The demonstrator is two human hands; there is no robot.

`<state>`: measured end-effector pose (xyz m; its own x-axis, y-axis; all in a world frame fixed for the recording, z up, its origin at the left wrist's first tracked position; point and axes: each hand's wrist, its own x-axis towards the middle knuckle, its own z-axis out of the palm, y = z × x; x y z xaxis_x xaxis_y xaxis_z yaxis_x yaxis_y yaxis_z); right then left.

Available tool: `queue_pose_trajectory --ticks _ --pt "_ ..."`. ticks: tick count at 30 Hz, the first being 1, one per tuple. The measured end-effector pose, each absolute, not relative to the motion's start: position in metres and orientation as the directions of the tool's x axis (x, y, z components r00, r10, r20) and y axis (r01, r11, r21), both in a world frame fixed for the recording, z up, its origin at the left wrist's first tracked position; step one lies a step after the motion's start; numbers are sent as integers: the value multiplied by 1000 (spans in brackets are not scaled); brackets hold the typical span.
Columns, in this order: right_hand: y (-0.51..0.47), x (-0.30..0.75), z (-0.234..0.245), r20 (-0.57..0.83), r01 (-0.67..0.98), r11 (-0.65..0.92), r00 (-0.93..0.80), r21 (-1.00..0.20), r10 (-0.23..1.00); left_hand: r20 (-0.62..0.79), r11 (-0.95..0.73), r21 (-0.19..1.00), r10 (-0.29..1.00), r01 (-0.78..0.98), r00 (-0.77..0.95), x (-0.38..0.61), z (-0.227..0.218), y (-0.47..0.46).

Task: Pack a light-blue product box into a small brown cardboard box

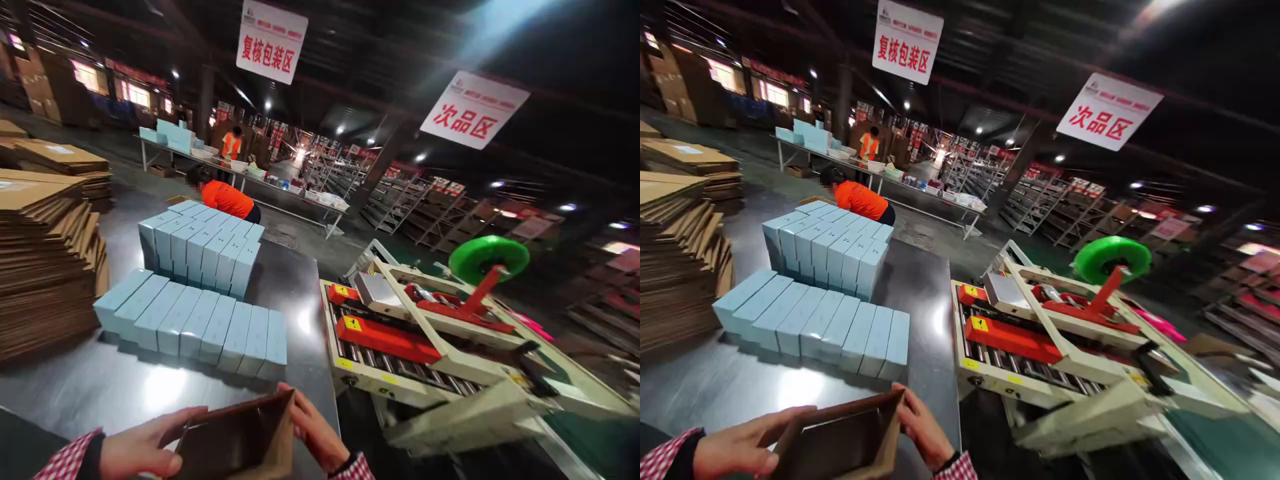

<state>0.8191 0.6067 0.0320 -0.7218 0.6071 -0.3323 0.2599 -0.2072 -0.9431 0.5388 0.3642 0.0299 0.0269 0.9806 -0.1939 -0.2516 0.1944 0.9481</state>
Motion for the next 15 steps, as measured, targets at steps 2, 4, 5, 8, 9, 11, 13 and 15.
queue_pose_trajectory --ticks 2,4,5,8,9,11,13,15 --pt "626 841 25 -263 248 -109 -766 -963 586 -124 159 939 984 -304 131 565 13 380" --pt "638 846 21 -209 225 -36 -819 -974 535 -104 108 942 994 -317 28 593 -7 397" --pt "640 843 19 -205 223 -27 -835 -974 511 -117 79 948 988 -308 -105 607 -16 405" --pt "630 824 8 -175 202 -14 -812 -979 556 -49 -2 996 806 -86 -590 643 -38 423" --pt "623 819 2 -150 190 2 -782 -982 605 24 8 999 716 42 -698 651 -43 425" --pt "613 815 -11 -64 156 71 -719 -985 692 146 95 962 615 257 -775 659 -52 424" --pt "614 822 -22 44 148 196 -680 -969 732 194 152 927 588 342 -786 661 -60 412" --pt "628 839 -28 147 118 335 -731 -935 666 243 118 913 610 389 -754 661 -68 393"
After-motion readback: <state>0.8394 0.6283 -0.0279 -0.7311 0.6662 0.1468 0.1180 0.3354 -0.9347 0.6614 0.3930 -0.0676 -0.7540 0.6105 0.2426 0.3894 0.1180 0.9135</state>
